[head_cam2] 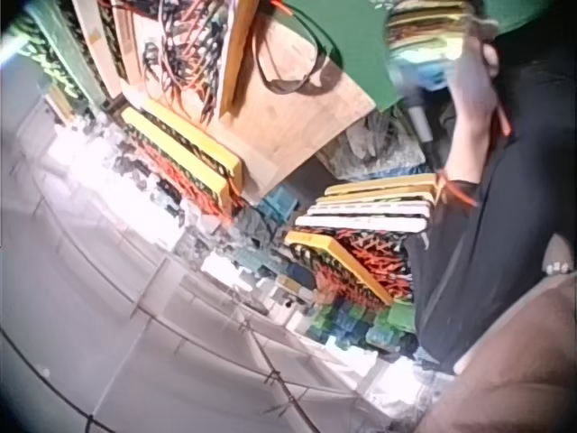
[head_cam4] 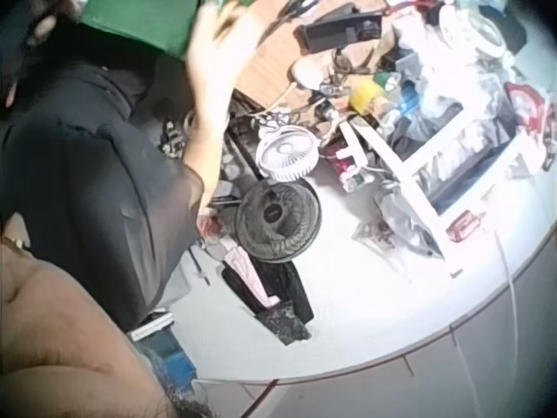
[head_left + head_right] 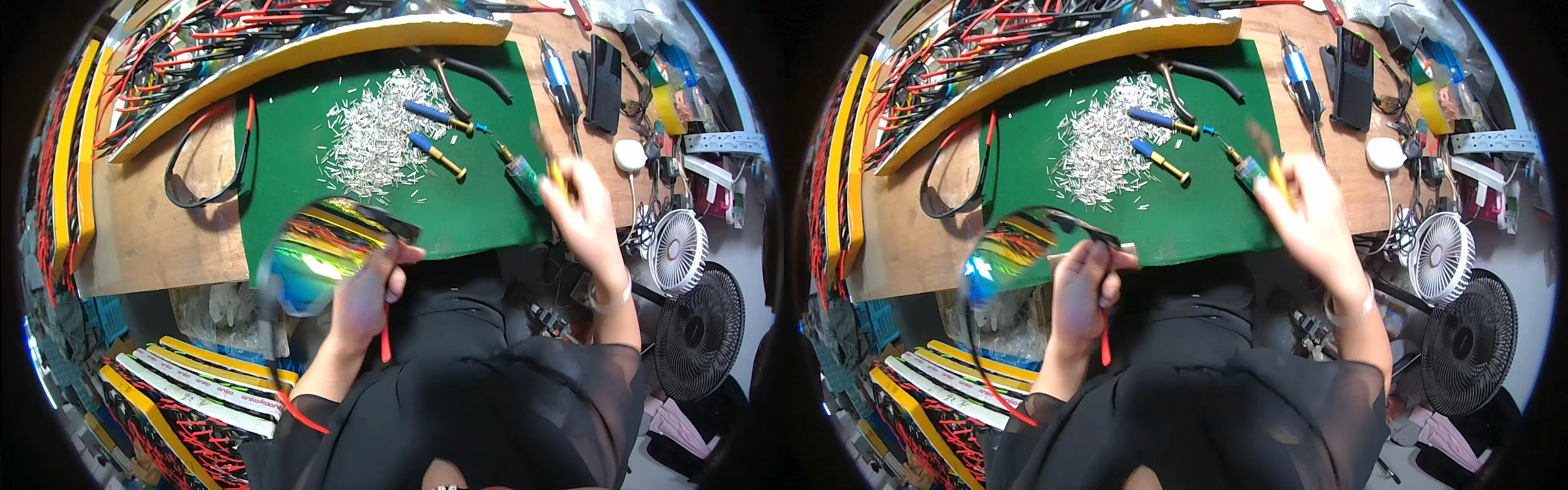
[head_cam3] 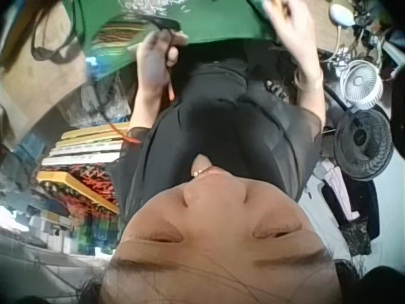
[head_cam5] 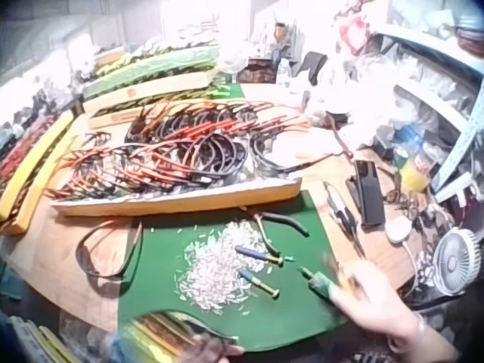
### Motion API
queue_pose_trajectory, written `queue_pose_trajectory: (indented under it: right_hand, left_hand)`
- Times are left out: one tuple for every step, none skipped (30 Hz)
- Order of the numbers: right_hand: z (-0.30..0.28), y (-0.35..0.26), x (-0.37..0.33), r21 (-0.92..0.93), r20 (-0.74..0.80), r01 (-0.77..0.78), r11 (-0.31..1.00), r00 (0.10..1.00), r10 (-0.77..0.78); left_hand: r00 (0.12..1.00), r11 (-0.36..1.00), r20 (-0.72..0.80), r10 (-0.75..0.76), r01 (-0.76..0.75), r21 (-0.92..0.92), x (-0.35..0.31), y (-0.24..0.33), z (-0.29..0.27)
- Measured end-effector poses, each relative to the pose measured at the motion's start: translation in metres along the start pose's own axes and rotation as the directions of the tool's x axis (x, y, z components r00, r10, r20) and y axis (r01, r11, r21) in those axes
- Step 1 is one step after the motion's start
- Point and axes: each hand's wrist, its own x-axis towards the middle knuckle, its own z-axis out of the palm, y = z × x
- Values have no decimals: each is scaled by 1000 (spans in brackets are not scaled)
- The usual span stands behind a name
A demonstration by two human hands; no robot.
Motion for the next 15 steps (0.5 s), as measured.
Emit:
queue_pose_trajectory:
  right_hand:
    - [6,12,28,-75,-118,88,993,988,-96]
    - [16,28,57,-151,-226,161,975,955,-193]
    - [25,47,82,-222,-243,123,967,954,-177]
    - [36,57,101,-279,-249,91,956,955,-164]
    - [44,54,108,-356,-248,73,932,954,-170]
    - [51,51,114,-432,-247,54,900,953,-176]
    - [57,55,115,-485,-231,98,869,944,-235]
    - [52,59,114,-512,-146,71,856,975,-169]
    - [49,62,106,-580,-212,150,800,921,-327]
    - [45,63,94,-646,-269,208,734,838,-474]
    - [37,42,77,-547,-208,321,773,842,-497]
    - [28,12,57,-428,-148,426,797,837,-527]
    - [20,-9,38,-107,38,468,877,884,-466]
    - [17,-24,22,213,231,394,894,869,-438]
    - [21,-33,6,349,386,198,916,861,-333]
  left_hand:
    - [999,999,30,-18,17,31,-3,-3,4]
    - [998,1000,64,-24,23,12,-7,-5,9]
    - [996,999,70,-50,48,24,-5,-16,7]
    - [995,997,58,-76,74,34,-4,-25,2]
    - [997,998,43,-68,68,1,-7,-29,0]
    - [998,998,29,-60,61,-32,-9,-31,-2]
    - [996,996,33,-84,84,-27,-8,-34,-3]
    - [993,991,61,-102,107,-83,-8,-33,0]
    - [988,981,91,-121,133,-140,-8,-32,4]
    - [980,990,154,-127,135,-44,-4,-31,2]
    - [963,967,149,-223,238,-89,-1,-23,4]
    - [976,974,123,-179,193,-117,-3,-18,9]
    - [985,979,106,-136,150,-140,-6,-14,16]
    - [988,988,114,-109,120,-96,-5,-12,18]
    - [990,995,117,-83,90,-52,-4,-10,19]
